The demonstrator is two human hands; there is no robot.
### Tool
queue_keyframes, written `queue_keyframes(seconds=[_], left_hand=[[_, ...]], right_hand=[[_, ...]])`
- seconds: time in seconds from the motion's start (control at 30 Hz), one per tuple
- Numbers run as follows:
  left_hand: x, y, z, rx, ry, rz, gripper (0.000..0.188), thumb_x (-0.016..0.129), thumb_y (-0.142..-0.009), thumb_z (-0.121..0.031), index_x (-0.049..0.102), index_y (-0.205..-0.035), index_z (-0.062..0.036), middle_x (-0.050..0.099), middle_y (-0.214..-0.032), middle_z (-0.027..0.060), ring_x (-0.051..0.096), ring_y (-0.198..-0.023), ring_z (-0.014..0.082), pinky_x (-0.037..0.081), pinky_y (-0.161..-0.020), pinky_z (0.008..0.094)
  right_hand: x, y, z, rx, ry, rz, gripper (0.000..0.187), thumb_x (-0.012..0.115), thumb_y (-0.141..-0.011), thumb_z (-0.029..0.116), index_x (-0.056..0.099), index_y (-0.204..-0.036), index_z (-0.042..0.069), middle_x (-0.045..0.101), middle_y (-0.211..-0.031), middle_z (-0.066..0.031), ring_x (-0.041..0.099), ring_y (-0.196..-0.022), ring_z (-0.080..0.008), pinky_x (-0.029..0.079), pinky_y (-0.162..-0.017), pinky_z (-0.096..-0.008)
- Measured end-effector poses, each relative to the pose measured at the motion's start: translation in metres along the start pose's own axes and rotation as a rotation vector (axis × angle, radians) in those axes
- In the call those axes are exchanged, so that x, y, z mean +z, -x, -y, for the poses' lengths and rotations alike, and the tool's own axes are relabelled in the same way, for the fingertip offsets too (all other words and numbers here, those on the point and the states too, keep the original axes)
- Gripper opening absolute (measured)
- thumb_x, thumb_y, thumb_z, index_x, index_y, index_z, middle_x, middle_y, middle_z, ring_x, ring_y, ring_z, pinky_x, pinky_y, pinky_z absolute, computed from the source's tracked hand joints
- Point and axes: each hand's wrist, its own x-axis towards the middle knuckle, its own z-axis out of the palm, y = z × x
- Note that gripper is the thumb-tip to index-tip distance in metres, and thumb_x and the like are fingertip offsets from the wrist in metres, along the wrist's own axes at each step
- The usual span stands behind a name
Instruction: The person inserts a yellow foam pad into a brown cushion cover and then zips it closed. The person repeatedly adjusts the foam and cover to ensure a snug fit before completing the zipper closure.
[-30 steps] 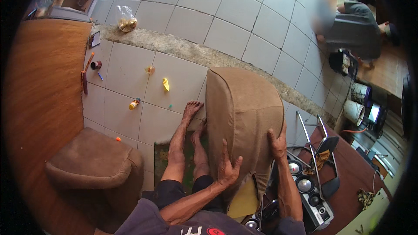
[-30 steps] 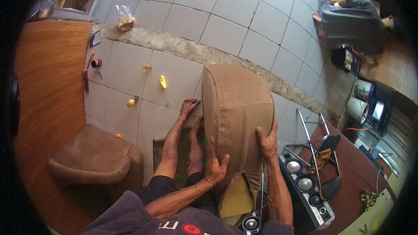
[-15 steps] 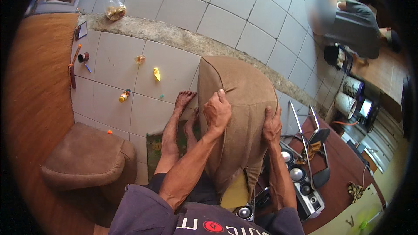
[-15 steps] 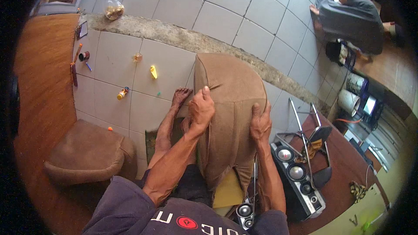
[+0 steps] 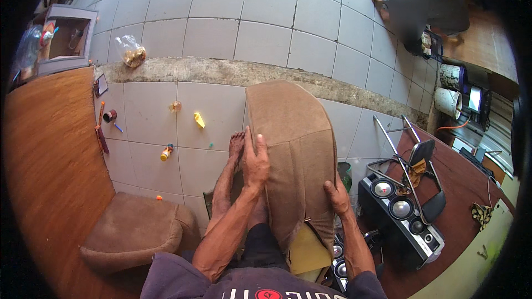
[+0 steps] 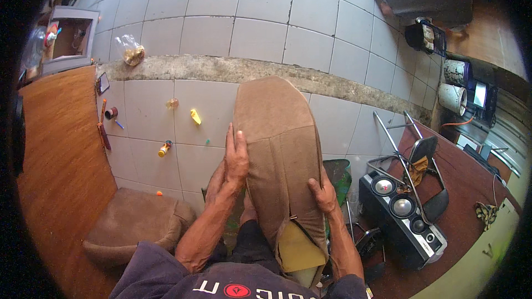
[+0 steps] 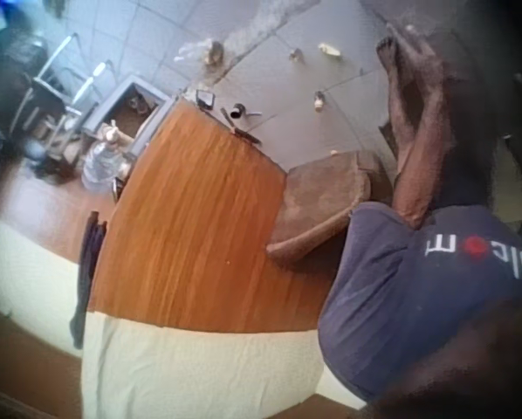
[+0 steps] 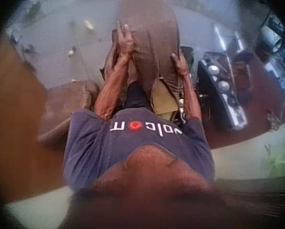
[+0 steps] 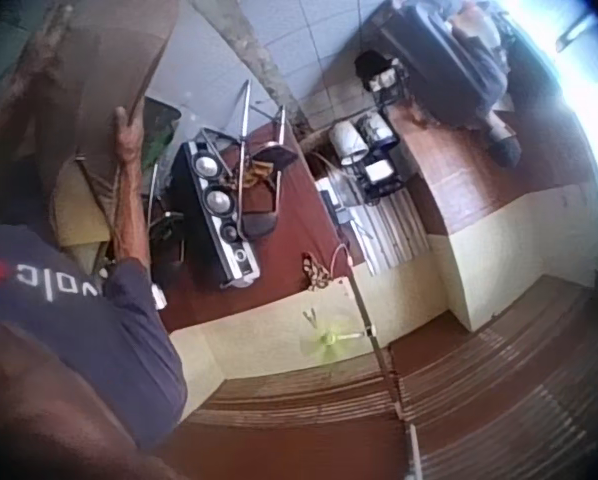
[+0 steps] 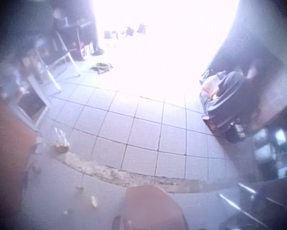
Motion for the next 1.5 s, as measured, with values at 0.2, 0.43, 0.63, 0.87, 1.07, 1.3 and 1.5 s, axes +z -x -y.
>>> queue_keyframes(seconds=[0.2,0.43,0.63,0.87,1.07,1.3,1.5], left_hand=[[-0.01,-0.042,-0.034,-0.029,-0.569,-0.051,0.058,0.056,-0.103,-0.048,0.057,-0.122,0.0071,0.062,-0.118,0.0312,0.061,-0.113,0.0448,0.046,-0.099,0.0531],[-0.017,-0.055,-0.022,-0.024,-0.438,0.048,0.053,0.05,-0.108,-0.044,0.066,-0.101,0.0057,0.067,-0.088,0.0268,0.064,-0.085,0.0454,0.051,-0.084,0.0526],[-0.013,-0.054,0.003,-0.037,0.262,-0.03,0.056,0.049,-0.11,-0.047,0.068,-0.095,0.0031,0.062,-0.076,0.0199,0.055,-0.075,0.026,0.048,-0.074,0.0431],[-0.038,-0.049,-0.015,-0.041,-0.777,-0.019,0.057,0.052,-0.109,-0.048,0.068,-0.093,0.0031,0.071,-0.083,0.0098,0.06,-0.078,0.0156,0.05,-0.073,0.0389],[-0.023,-0.049,0.003,0.016,0.115,0.025,0.053,0.048,-0.113,-0.041,0.069,-0.101,0.0056,0.072,-0.091,0.0085,0.062,-0.082,0.0179,0.051,-0.075,0.0349],[-0.057,0.005,0.092,0.022,-0.033,0.013,0.056,0.031,-0.116,-0.038,0.059,-0.132,0.0079,0.065,-0.127,0.0185,0.062,-0.116,0.0286,0.046,-0.104,0.0393],[-0.061,0.286,0.163,0.074,-0.581,0.528,0.032,0.052,-0.107,-0.022,0.058,-0.126,0.0034,0.062,-0.125,0.0245,0.062,-0.111,0.0436,0.049,-0.093,0.0482]], right_hand=[[0.026,-0.08,0.113,-0.069,0.309,-0.234,0.075,0.062,-0.1,0.054,0.046,-0.149,-0.001,0.066,-0.129,-0.0343,0.064,-0.122,-0.0511,0.05,-0.103,-0.0513],[0.035,-0.137,0.134,-0.049,0.496,-0.272,0.054,0.052,-0.106,0.044,0.054,-0.134,-0.002,0.069,-0.115,-0.0359,0.066,-0.108,-0.0554,0.052,-0.094,-0.0576],[0.035,-0.129,0.128,-0.123,0.459,-0.298,0.061,0.051,-0.106,0.046,0.053,-0.139,-0.006,0.069,-0.117,-0.0349,0.067,-0.109,-0.0537,0.054,-0.093,-0.0573],[0.051,-0.116,0.13,-0.181,0.467,-0.407,0.067,0.056,-0.104,0.05,0.05,-0.149,0.001,0.064,-0.133,-0.0311,0.067,-0.116,-0.0491,0.055,-0.098,-0.0519],[0.044,-0.012,0.034,-0.13,0.283,-0.373,0.08,0.05,-0.105,0.059,0.031,-0.161,0.006,0.055,-0.147,-0.0299,0.06,-0.127,-0.0499,0.051,-0.106,-0.0534],[-0.005,0.246,-0.175,0.588,0.041,-0.032,0.076,0.052,-0.104,0.063,0.037,-0.163,0.017,0.051,-0.157,-0.0199,0.054,-0.139,-0.0372,0.042,-0.116,-0.047],[-0.033,0.28,-0.297,0.463,-0.274,-0.15,0.069,0.058,-0.104,0.056,0.049,-0.157,0.013,0.054,-0.153,-0.0165,0.053,-0.14,-0.0313,0.042,-0.117,-0.0449]])
